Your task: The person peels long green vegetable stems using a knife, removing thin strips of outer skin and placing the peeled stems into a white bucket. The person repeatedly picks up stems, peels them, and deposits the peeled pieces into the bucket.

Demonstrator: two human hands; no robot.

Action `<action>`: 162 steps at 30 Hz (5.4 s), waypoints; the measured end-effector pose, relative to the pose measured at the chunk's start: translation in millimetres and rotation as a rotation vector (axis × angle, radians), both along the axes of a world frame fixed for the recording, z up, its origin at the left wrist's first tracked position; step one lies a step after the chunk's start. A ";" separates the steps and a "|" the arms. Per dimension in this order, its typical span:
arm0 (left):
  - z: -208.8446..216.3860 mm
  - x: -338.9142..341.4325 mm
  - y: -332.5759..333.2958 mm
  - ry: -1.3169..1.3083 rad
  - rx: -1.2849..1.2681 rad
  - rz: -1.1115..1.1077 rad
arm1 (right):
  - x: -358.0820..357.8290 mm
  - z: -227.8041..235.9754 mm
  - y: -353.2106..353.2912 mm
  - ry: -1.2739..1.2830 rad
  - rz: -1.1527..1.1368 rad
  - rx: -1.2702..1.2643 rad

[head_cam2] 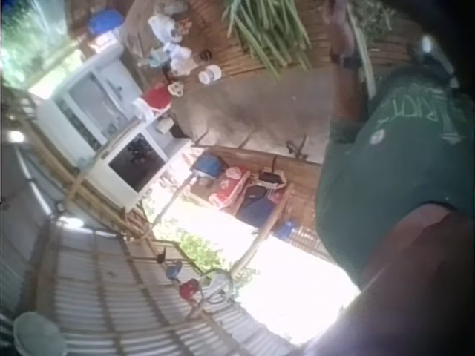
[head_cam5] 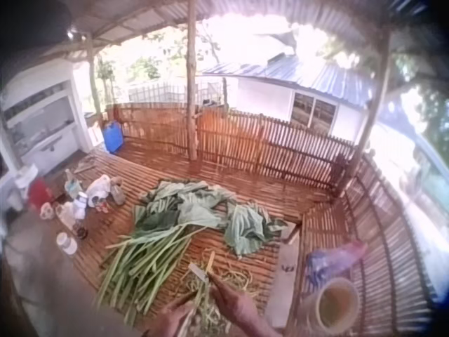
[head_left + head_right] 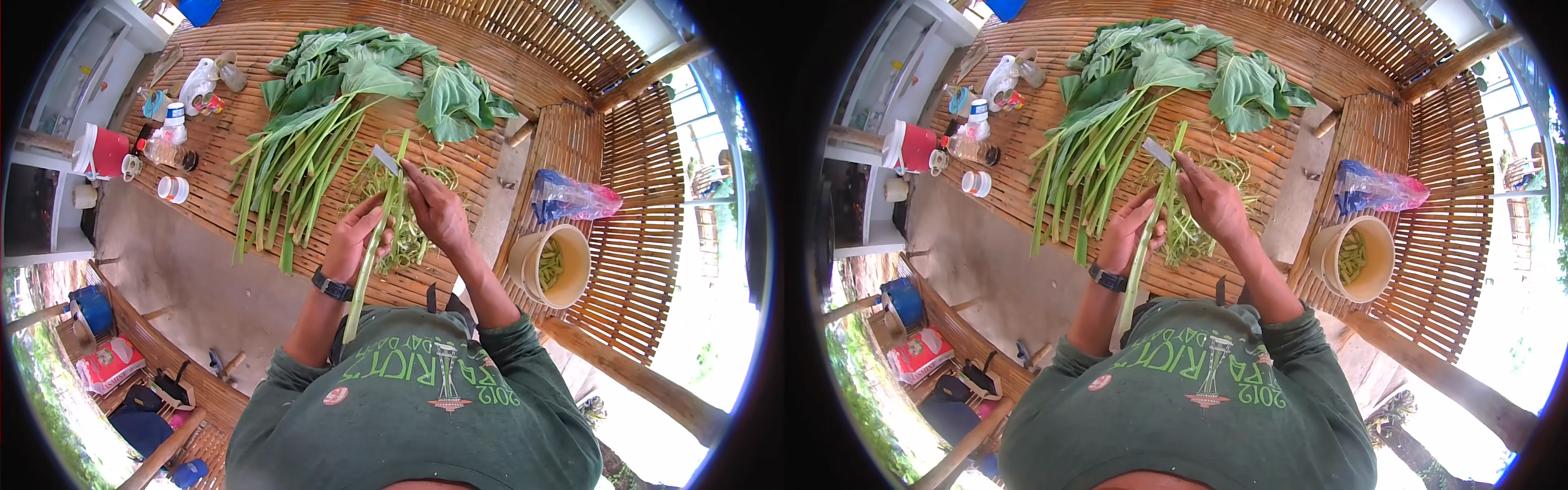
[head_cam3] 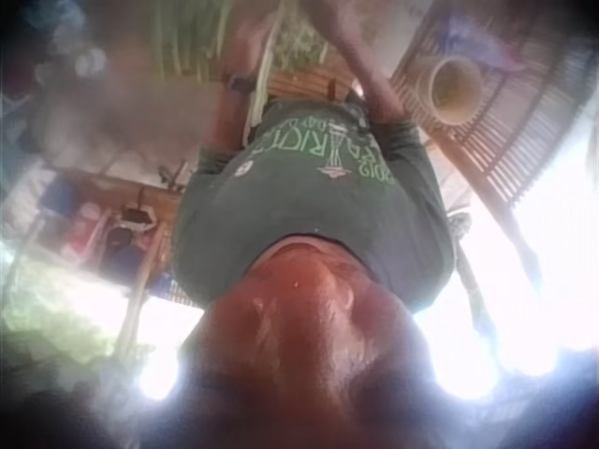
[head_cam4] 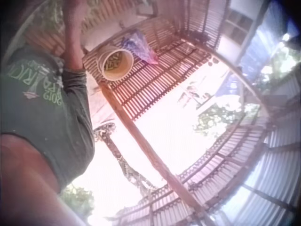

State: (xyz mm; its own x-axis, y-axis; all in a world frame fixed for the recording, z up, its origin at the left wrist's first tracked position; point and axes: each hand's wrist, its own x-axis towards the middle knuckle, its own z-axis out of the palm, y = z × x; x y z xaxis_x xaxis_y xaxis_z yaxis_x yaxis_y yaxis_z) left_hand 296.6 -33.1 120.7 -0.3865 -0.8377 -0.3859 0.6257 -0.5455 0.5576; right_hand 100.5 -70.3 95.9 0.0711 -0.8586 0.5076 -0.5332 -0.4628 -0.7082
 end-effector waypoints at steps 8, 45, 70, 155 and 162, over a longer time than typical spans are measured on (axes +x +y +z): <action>-13.9 30.6 10.0 -0.052 -0.006 -0.045 | -43.6 10.2 -23.3 -0.402 -0.140 0.386; -28.0 30.5 2.7 -1.631 -1.017 -0.037 | -22.5 30.0 20.4 0.301 0.029 0.338; -20.5 25.0 4.6 -1.322 -1.011 -0.085 | -48.2 -2.6 21.2 -0.570 0.037 0.803; -21.4 61.5 -36.5 -0.460 -0.262 0.424 | 6.6 -7.4 42.4 0.024 0.183 0.638; -83.3 81.0 -39.4 -0.234 0.019 0.489 | -17.5 44.2 53.3 -0.444 -0.024 0.593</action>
State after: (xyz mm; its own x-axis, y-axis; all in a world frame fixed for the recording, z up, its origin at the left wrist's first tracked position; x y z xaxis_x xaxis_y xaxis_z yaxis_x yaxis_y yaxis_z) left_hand 377.6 -72.6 37.3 0.1448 -0.8902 -0.4320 0.6698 -0.2331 0.7050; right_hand 83.0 -17.0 140.1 -0.0554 -0.9963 -0.0658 -0.1441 0.0732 -0.9869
